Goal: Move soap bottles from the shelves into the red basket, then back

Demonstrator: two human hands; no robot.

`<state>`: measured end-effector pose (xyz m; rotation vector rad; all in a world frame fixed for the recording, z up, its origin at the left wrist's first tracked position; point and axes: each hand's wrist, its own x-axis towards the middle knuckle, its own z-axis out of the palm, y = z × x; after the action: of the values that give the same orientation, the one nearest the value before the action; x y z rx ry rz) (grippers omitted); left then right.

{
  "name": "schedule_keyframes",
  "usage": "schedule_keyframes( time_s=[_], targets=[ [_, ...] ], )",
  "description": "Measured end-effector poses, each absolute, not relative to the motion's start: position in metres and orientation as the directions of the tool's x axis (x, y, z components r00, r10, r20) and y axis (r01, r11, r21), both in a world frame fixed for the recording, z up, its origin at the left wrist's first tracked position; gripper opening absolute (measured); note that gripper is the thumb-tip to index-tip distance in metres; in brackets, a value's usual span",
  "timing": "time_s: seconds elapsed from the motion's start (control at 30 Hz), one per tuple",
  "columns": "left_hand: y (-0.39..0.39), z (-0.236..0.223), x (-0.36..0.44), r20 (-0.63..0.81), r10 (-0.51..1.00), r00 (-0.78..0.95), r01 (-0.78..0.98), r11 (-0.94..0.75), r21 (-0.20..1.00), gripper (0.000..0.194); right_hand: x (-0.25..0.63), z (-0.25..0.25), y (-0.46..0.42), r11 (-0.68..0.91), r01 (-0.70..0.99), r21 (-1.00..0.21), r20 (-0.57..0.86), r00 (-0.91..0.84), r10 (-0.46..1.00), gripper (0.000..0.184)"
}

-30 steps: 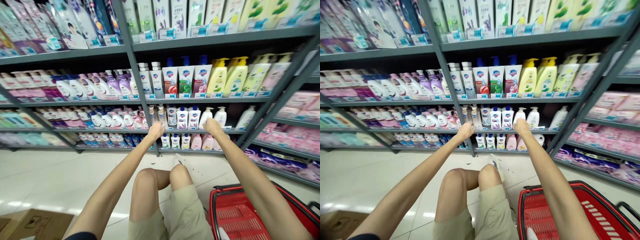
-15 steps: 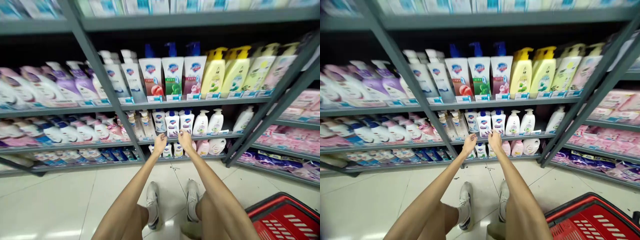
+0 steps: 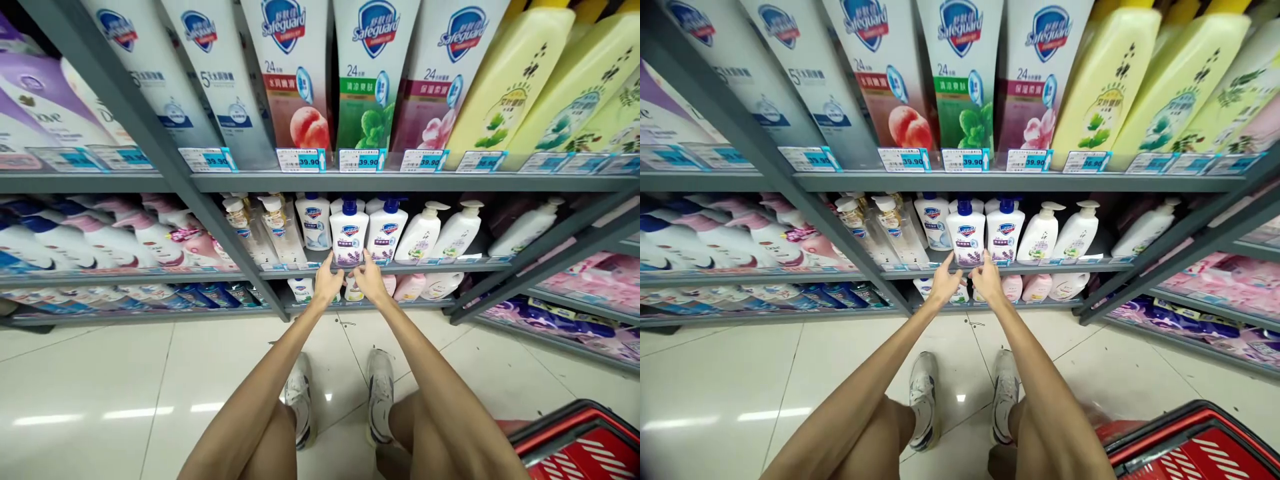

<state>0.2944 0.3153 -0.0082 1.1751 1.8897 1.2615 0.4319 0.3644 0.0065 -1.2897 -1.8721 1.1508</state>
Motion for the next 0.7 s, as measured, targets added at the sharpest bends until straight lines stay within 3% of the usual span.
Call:
schedule_keyframes(
  time_s=[0.13, 0.27, 0.37, 0.47, 0.57, 0.7],
  targets=[
    [0.313, -0.007, 0.294, 0.004, 0.888, -0.459, 0.351, 0.178, 0.919, 0.078, 0.429, 0.007, 0.359, 0.073, 0.347, -0.935, -0.060, -0.358, 0.932, 0.085],
    [0.308, -0.008, 0.293, 0.072, 0.898, -0.435, 0.448, 0.146, 0.882, 0.082, 0.428, 0.007, 0.354, 0.099, 0.410, -0.907, -0.075, -0.387, 0.919, 0.085],
    [0.301, -0.008, 0.297, 0.196, 0.872, -0.448, 0.551, 0.097, 0.829, 0.074, 0.438, 0.008, 0.351, 0.238, 0.558, -0.795, 0.065, -0.311, 0.948, 0.060],
    [0.295, -0.004, 0.311, 0.303, 0.862, -0.405, 0.686, 0.068, 0.724, 0.046, 0.460, 0.008, 0.355, 0.261, 0.695, -0.670, 0.196, -0.173, 0.965, 0.035],
    [0.298, 0.000, 0.329, 0.228, 0.937, -0.263, 0.765, 0.059, 0.642, 0.032, 0.488, 0.005, 0.365, 0.167, 0.737, -0.654, 0.188, -0.056, 0.981, 0.034],
    [0.313, 0.000, 0.345, 0.157, 0.957, -0.244, 0.748, 0.082, 0.659, 0.043, 0.510, -0.002, 0.376, 0.150, 0.737, -0.659, 0.170, -0.048, 0.984, 0.038]
  ],
)
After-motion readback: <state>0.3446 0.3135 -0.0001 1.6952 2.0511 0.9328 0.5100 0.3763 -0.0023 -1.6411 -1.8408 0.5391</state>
